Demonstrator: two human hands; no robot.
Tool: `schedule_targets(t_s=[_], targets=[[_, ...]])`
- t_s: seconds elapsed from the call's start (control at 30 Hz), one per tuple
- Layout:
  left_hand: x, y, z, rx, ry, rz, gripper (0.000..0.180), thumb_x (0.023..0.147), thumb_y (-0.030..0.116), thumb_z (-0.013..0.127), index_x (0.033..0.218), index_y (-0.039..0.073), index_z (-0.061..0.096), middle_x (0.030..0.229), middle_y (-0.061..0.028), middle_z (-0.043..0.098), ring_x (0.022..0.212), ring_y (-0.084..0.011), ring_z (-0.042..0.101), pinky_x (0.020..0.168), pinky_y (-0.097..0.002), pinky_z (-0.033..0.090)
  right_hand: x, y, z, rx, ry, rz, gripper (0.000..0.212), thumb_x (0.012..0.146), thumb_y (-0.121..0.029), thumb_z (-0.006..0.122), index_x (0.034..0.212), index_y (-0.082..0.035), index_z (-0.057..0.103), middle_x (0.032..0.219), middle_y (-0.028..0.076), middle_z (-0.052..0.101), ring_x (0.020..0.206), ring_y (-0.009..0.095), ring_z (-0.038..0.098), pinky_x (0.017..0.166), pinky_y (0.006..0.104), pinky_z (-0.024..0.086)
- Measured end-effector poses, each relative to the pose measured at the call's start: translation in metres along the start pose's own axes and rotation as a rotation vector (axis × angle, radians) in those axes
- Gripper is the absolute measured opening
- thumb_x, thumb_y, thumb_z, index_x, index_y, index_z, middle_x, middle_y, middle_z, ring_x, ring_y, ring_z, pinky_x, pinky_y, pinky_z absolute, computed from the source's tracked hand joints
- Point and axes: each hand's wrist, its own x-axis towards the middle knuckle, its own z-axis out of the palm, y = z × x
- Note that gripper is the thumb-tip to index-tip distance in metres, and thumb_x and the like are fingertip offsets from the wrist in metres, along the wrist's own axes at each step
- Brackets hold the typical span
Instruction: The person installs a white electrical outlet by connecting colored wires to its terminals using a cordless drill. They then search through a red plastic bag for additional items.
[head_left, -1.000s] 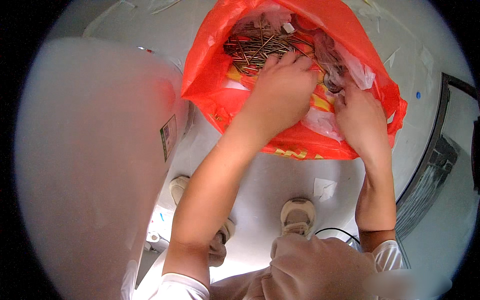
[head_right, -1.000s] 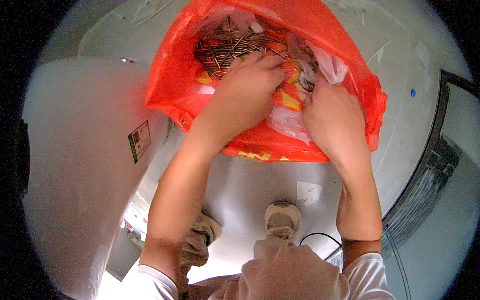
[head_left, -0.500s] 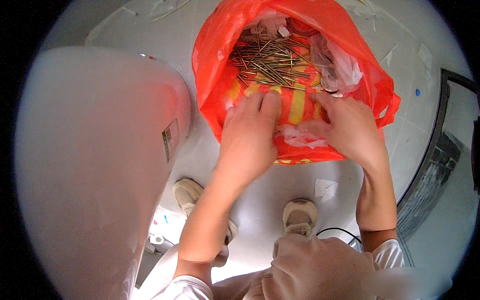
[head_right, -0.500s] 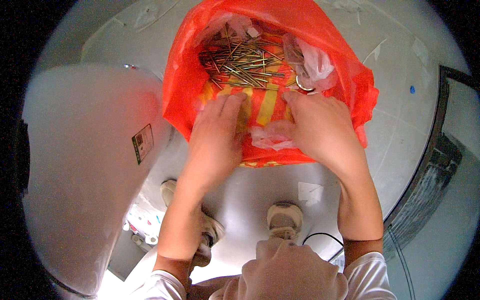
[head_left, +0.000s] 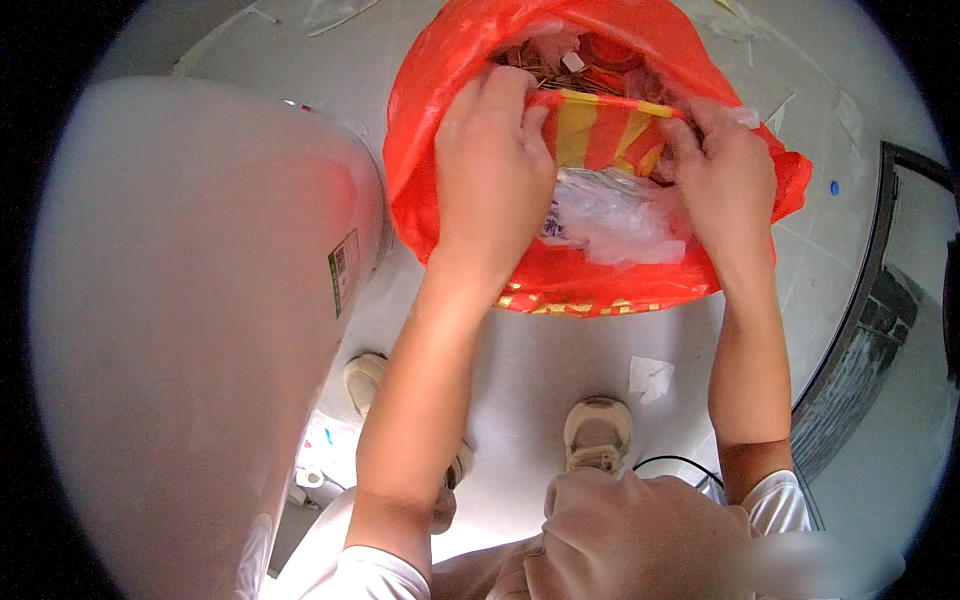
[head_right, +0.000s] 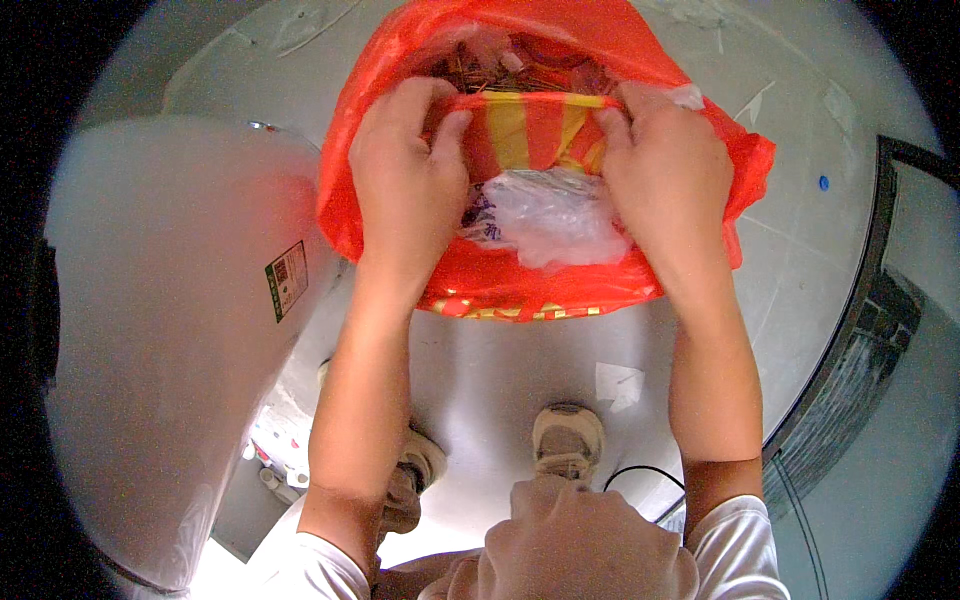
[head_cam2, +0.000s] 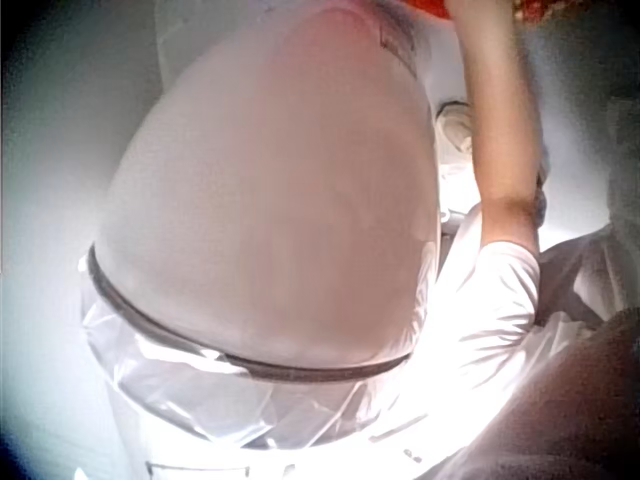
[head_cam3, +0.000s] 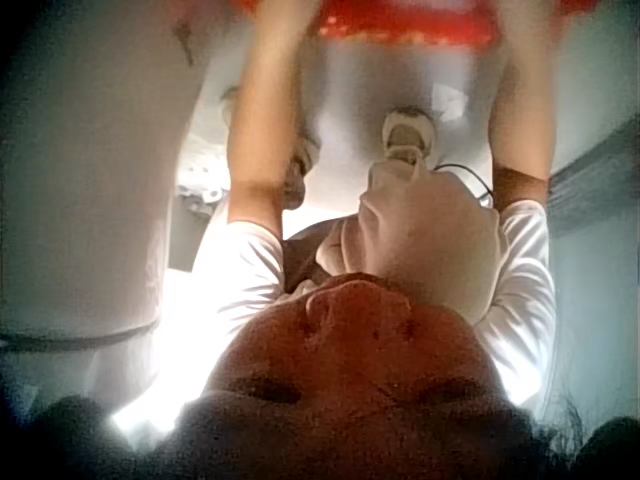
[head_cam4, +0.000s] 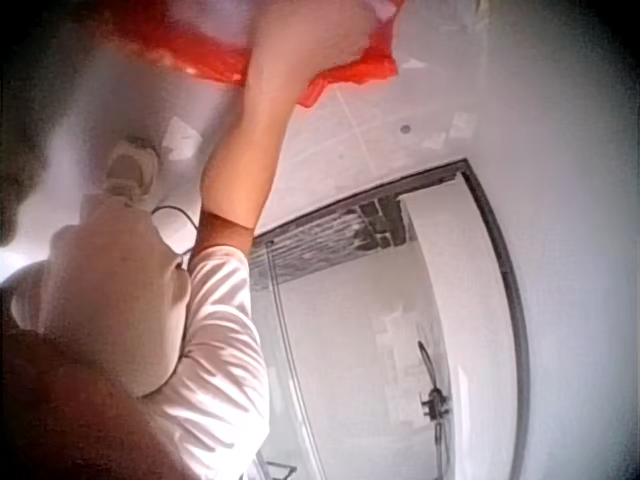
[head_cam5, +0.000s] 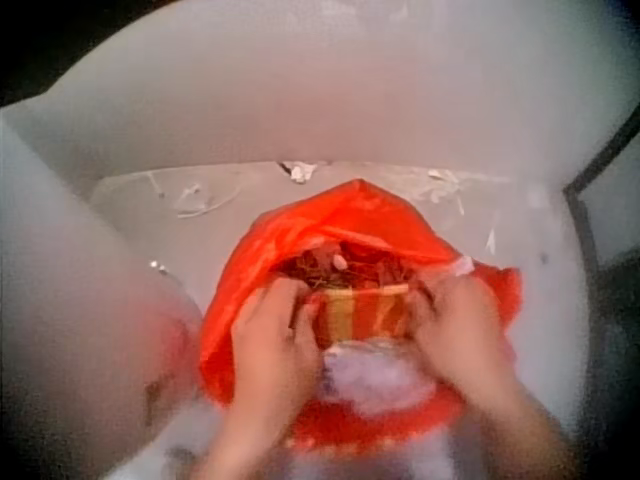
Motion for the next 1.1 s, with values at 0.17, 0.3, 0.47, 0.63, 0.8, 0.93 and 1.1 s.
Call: schedule_targets(t_s=[0.17,0.3,0.47,0.63,0.8,0.93,1.1], targets=[[-0.019,-0.012,-0.017,0.039,-0.159,-0.184,0.049,0.086,-0.002,0.073,0.132,0.003,0.061,0.098,-0.0190,0.073,0.086,-0.0290,0.073,0.076,-0.0385,0.057,0.002,0.007,-0.005,0.097,0.130,0.067,0.025,0.097,-0.026,0.061,0.102,-0.003,0.071,0.093,0.021,0.074,0.082,0.039,0.073,0.074,0.0497,0.055],[-0.031,-0.022,-0.017,-0.040,-0.318,-0.291,0.048,0.088,-0.004,0.071,0.135,0.001,0.059,0.098,-0.0200,0.073,0.087,-0.0235,0.074,0.078,-0.0363,0.057,0.003,0.005,-0.006,0.254,0.141,0.069,0.024,0.097,-0.023,0.061,0.102,-0.001,0.070,0.085,0.017,0.074,0.075,0.030,0.075,0.072,0.0415,0.055],[-0.020,-0.015,-0.012,-0.114,-0.218,-0.136,0.025,0.088,-0.005,0.070,0.112,-0.003,0.066,0.095,-0.0147,0.072,0.090,-0.0234,0.072,0.082,-0.0348,0.056,0.001,-0.006,-0.012,0.517,0.184,0.029,0.023,0.096,-0.015,0.060,0.108,0.001,0.071,0.080,0.008,0.070,0.073,0.016,0.069,0.072,0.0326,0.053],[-0.022,-0.013,-0.032,-0.241,-0.090,-0.052,0.013,0.081,-0.009,0.064,0.094,-0.003,0.064,0.093,-0.0166,0.069,0.088,-0.0320,0.068,0.080,-0.0367,0.054,-0.019,-0.003,-0.036,0.593,0.094,-0.010,0.021,0.089,-0.008,0.060,0.103,0.001,0.073,0.087,0.007,0.070,0.080,0.014,0.065,0.073,0.0323,0.052],[-0.051,-0.016,-0.052,-0.129,-0.225,0.002,0.017,0.070,-0.009,0.057,0.084,-0.001,0.058,0.081,-0.0196,0.057,0.078,-0.0428,0.059,0.069,-0.0478,0.050,-0.036,0.005,-0.057,0.469,-0.280,-0.384,0.017,0.073,-0.002,0.059,0.086,0.001,0.069,0.073,0.012,0.061,0.070,0.029,0.064,0.066,0.0389,0.050],[-0.060,-0.018,-0.051,0.002,-0.315,-0.138,0.017,0.067,-0.010,0.055,0.082,-0.001,0.057,0.079,-0.0200,0.055,0.076,-0.0428,0.058,0.067,-0.0487,0.049,-0.041,-0.005,-0.061,0.261,-0.590,-0.450,0.015,0.068,-0.005,0.062,0.082,-0.001,0.068,0.074,0.017,0.061,0.073,0.040,0.062,0.066,0.0471,0.050],[-0.059,-0.014,-0.056,-0.047,-0.247,-0.209,0.025,0.071,-0.012,0.056,0.091,-0.001,0.065,0.096,-0.0200,0.067,0.092,-0.0381,0.068,0.078,-0.0438,0.054,-0.041,-0.018,-0.055,0.302,-0.504,-0.467,0.023,0.072,-0.013,0.075,0.090,0.000,0.071,0.081,0.017,0.066,0.080,0.039,0.065,0.071,0.0464,0.051]])
